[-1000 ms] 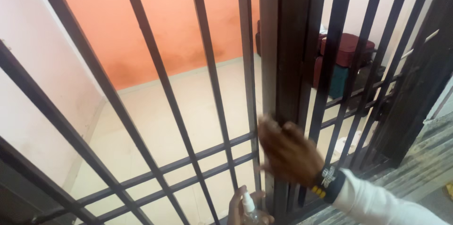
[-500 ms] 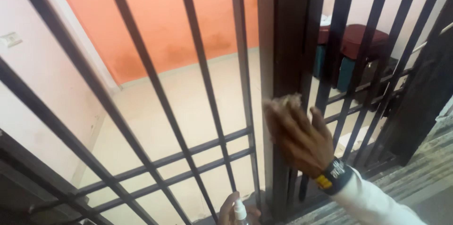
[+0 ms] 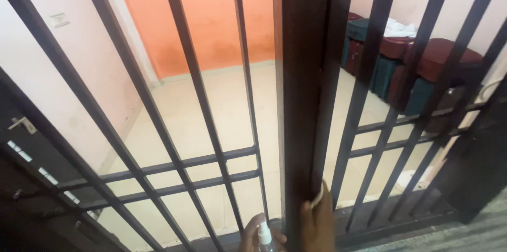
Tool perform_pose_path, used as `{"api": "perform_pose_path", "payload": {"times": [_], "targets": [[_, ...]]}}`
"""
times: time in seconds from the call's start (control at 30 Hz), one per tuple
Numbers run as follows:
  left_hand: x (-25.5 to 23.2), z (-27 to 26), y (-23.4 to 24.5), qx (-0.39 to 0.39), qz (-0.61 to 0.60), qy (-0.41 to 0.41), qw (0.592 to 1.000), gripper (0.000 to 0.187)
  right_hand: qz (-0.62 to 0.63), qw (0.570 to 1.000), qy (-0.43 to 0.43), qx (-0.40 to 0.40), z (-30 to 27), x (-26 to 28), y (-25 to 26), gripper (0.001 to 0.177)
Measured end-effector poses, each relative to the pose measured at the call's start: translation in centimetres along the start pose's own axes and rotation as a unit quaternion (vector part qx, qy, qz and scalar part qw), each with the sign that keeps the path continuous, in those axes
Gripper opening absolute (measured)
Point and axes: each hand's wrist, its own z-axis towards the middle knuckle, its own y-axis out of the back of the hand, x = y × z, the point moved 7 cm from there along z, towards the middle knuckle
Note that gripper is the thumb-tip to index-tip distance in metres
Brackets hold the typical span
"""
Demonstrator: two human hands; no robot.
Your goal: The person wipes a metal gate with a cloth while holding a spray bottle. They repeatedly spray and wipe the vertical bars and horizontal crossbars of the gate from a first-person perspective.
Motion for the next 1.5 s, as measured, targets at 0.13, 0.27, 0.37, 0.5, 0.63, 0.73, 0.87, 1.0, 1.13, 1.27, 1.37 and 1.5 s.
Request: {"api": "perform_pose_path", "payload": {"times": [0.13, 0.27, 0.37, 0.5, 0.63, 0.73, 0.87, 1.0, 1.13, 1.27, 1.37, 1.5], "targets": [[-1.2, -0.6, -2.6, -0.05, -0.03, 0.011, 0.998, 0.071, 0.001, 0.986, 0.166, 0.013, 5.4, 9.0, 2.9, 0.065], [-2.9, 0.8, -4.4, -0.079, -0.016, 0.011, 0.997, 0.069, 0.015, 0.971, 0.238, 0.014, 6.2, 12.8, 3.1, 0.068], [-3.9, 0.4, -5.2, -0.096, -0.004, 0.017, 0.995, 0.068, -0.046, 0.979, 0.2, -0.001, 3.5, 5.9, 2.0, 0.065], [-5.8, -0.1, -6.1, -0.115, 0.012, 0.01, 0.993, 0.066, -0.087, 0.953, -0.261, 0.129, -5.2, -14.7, -2.0, 0.08], [-7.3, -0.6, -6.9, -0.193, 0.089, 0.009, 0.977, 0.07, 0.094, 0.99, -0.034, 0.102, -6.8, -15.5, -2.2, 0.062], [-7.7, -0.9, -6.9, -0.153, 0.003, 0.011, 0.988, 0.069, 0.095, 0.992, -0.017, 0.085, -4.3, -7.7, -0.3, 0.073], [-6.0, -2.3, -5.4, -0.133, -0.012, 0.044, 0.99, 0.069, -0.042, 0.985, 0.166, -0.005, -0.7, 3.2, 0.5, 0.088], [-4.4, -4.4, -2.9, -0.118, 0.037, 0.007, 0.992, 0.074, -0.339, 0.878, 0.328, -0.081, -2.2, 2.6, -1.7, 0.097], [-3.9, -5.4, -0.2, -0.145, 0.011, 0.012, 0.989, 0.065, -0.449, 0.85, 0.244, 0.129, -6.2, -8.0, -4.9, 0.084], [-4.7, -6.6, -0.5, -0.13, -0.043, 0.037, 0.99, 0.073, -0.434, 0.813, 0.363, 0.136, -6.8, -9.8, -4.8, 0.071], [-5.5, -6.1, -2.1, -0.147, -0.014, 0.011, 0.989, 0.077, -0.404, 0.809, 0.427, 0.006, -2.3, -2.7, -3.7, 0.077], [-6.1, -6.3, -3.2, -0.119, -0.024, 0.013, 0.992, 0.086, -0.336, 0.862, 0.371, -0.083, 0.9, 4.0, -2.2, 0.1]]}}
